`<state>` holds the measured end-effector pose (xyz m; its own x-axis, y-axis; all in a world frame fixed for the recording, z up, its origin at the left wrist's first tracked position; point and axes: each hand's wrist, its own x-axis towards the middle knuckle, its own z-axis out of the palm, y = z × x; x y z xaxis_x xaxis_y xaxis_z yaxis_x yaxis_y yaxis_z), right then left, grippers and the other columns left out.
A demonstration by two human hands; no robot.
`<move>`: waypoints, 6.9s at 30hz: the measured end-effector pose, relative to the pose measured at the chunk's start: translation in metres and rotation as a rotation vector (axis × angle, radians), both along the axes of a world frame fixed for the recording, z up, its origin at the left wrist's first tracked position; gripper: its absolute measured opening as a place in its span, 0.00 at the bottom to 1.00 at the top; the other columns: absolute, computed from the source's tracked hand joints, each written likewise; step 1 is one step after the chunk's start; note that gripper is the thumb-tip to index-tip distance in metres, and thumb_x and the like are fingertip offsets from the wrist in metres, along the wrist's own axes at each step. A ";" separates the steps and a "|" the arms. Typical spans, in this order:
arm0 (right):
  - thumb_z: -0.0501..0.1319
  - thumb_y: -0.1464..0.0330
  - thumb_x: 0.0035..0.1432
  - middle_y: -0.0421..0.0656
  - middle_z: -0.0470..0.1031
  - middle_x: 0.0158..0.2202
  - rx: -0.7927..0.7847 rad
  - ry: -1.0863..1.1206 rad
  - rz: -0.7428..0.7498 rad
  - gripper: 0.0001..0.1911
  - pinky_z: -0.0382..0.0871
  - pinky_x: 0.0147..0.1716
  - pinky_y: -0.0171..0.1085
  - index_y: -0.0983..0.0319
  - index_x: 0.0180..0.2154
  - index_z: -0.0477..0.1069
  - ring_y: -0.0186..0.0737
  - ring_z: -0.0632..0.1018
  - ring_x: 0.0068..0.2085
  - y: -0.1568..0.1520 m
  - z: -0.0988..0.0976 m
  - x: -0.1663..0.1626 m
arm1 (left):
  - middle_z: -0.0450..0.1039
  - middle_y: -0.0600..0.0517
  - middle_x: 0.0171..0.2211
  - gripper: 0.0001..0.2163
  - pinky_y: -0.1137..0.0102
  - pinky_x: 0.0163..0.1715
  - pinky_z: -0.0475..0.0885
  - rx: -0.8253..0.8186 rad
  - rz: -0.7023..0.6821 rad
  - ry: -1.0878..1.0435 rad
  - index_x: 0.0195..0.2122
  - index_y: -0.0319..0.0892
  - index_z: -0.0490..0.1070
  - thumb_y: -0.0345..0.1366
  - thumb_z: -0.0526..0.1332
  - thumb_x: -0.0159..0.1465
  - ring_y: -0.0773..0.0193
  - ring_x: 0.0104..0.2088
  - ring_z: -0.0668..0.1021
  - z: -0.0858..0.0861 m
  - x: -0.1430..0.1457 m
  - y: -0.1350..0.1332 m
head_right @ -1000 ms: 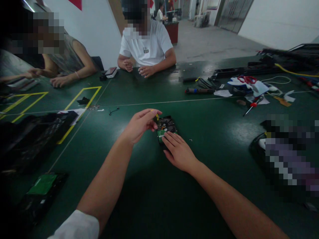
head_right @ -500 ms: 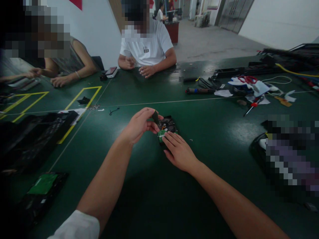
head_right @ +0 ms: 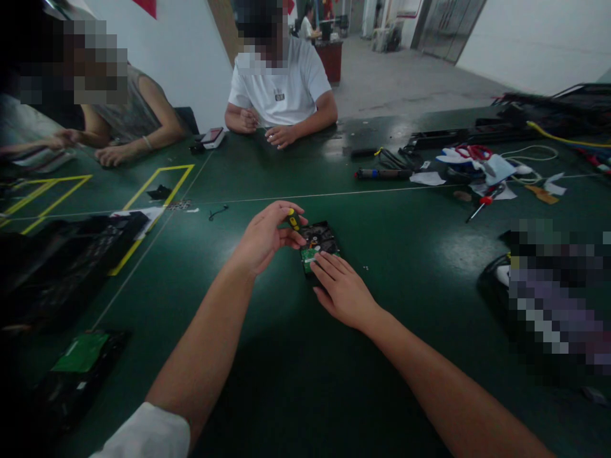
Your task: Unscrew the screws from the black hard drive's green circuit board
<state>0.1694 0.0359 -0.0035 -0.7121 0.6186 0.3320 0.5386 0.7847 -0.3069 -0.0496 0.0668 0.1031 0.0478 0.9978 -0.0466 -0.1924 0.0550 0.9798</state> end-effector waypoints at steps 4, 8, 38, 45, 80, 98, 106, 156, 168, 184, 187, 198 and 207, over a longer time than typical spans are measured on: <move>0.59 0.66 0.71 0.50 0.64 0.73 0.008 0.014 0.007 0.32 0.63 0.71 0.63 0.57 0.73 0.59 0.55 0.63 0.75 0.000 -0.001 0.000 | 0.79 0.49 0.41 0.11 0.74 0.27 0.75 0.002 -0.011 -0.002 0.44 0.44 0.75 0.44 0.59 0.72 0.68 0.27 0.81 -0.002 0.001 0.001; 0.59 0.65 0.72 0.49 0.64 0.73 0.007 0.008 0.001 0.31 0.62 0.72 0.62 0.57 0.73 0.60 0.54 0.63 0.75 0.000 -0.001 0.000 | 0.78 0.50 0.41 0.11 0.76 0.25 0.73 0.033 -0.023 0.049 0.43 0.44 0.75 0.47 0.64 0.71 0.71 0.25 0.79 -0.003 0.003 0.000; 0.59 0.65 0.72 0.52 0.64 0.73 -0.005 -0.014 -0.001 0.29 0.60 0.73 0.60 0.62 0.70 0.64 0.54 0.62 0.75 0.000 -0.001 0.000 | 0.77 0.49 0.38 0.12 0.74 0.16 0.68 -0.051 -0.009 0.068 0.41 0.40 0.77 0.42 0.58 0.68 0.68 0.21 0.79 -0.002 -0.002 0.001; 0.60 0.65 0.71 0.51 0.64 0.73 -0.010 -0.006 -0.003 0.29 0.60 0.73 0.61 0.62 0.71 0.63 0.54 0.62 0.75 0.001 -0.002 0.001 | 0.81 0.47 0.40 0.11 0.72 0.16 0.69 -0.060 0.008 0.000 0.46 0.43 0.69 0.43 0.59 0.68 0.64 0.19 0.79 -0.005 -0.001 0.001; 0.59 0.64 0.72 0.51 0.63 0.74 -0.025 -0.022 -0.007 0.29 0.61 0.72 0.62 0.60 0.71 0.63 0.54 0.62 0.75 0.001 0.000 0.001 | 0.74 0.52 0.31 0.11 0.73 0.26 0.66 0.068 0.109 0.171 0.35 0.41 0.81 0.41 0.61 0.65 0.68 0.27 0.72 -0.003 -0.004 0.002; 0.59 0.65 0.72 0.51 0.64 0.73 -0.005 0.003 -0.003 0.29 0.61 0.73 0.61 0.60 0.71 0.62 0.54 0.61 0.75 0.000 -0.002 0.000 | 0.80 0.47 0.41 0.11 0.72 0.20 0.73 -0.087 -0.105 -0.064 0.43 0.42 0.69 0.43 0.62 0.66 0.65 0.22 0.80 -0.002 0.001 -0.002; 0.59 0.65 0.71 0.51 0.64 0.73 -0.008 0.015 0.002 0.30 0.61 0.72 0.62 0.59 0.71 0.62 0.54 0.62 0.75 0.000 -0.001 0.000 | 0.78 0.47 0.37 0.12 0.73 0.24 0.74 -0.062 -0.013 -0.021 0.43 0.40 0.76 0.42 0.60 0.68 0.65 0.26 0.82 -0.004 -0.005 0.002; 0.59 0.64 0.72 0.51 0.63 0.74 -0.007 -0.027 -0.018 0.28 0.61 0.73 0.60 0.61 0.70 0.64 0.53 0.62 0.75 -0.001 0.001 -0.001 | 0.75 0.51 0.35 0.14 0.75 0.23 0.68 -0.035 -0.016 0.066 0.43 0.41 0.79 0.47 0.67 0.68 0.70 0.24 0.77 -0.004 -0.004 0.001; 0.59 0.65 0.72 0.51 0.63 0.74 -0.012 0.002 -0.007 0.30 0.60 0.73 0.61 0.60 0.71 0.62 0.54 0.61 0.75 0.000 -0.002 0.000 | 0.80 0.47 0.41 0.11 0.71 0.24 0.74 -0.041 -0.080 -0.006 0.44 0.42 0.72 0.43 0.61 0.69 0.66 0.24 0.81 -0.001 -0.004 -0.001; 0.59 0.65 0.72 0.51 0.64 0.73 -0.005 0.009 0.001 0.29 0.62 0.72 0.62 0.60 0.71 0.62 0.54 0.62 0.75 0.000 -0.003 0.000 | 0.80 0.47 0.40 0.11 0.71 0.18 0.71 -0.042 -0.031 -0.014 0.47 0.43 0.69 0.44 0.59 0.69 0.65 0.20 0.79 -0.004 -0.004 0.000; 0.59 0.64 0.72 0.51 0.64 0.73 -0.010 -0.001 -0.004 0.29 0.61 0.73 0.60 0.61 0.70 0.63 0.54 0.62 0.75 0.000 -0.002 0.000 | 0.81 0.47 0.40 0.11 0.71 0.20 0.72 -0.040 -0.027 -0.015 0.46 0.43 0.68 0.44 0.59 0.68 0.65 0.21 0.79 -0.004 -0.004 0.000; 0.59 0.64 0.72 0.50 0.63 0.74 -0.015 -0.007 -0.008 0.29 0.61 0.73 0.61 0.59 0.71 0.62 0.53 0.62 0.75 0.000 -0.001 0.000 | 0.76 0.48 0.37 0.12 0.74 0.18 0.67 -0.033 -0.035 0.068 0.43 0.41 0.77 0.43 0.58 0.68 0.69 0.21 0.77 0.000 -0.004 -0.001; 0.59 0.65 0.72 0.50 0.64 0.73 -0.007 0.016 0.002 0.30 0.61 0.72 0.62 0.58 0.72 0.61 0.53 0.62 0.75 0.000 -0.003 0.000 | 0.82 0.47 0.41 0.11 0.73 0.18 0.68 -0.042 -0.044 0.046 0.44 0.43 0.70 0.44 0.59 0.67 0.65 0.22 0.80 -0.001 -0.003 0.000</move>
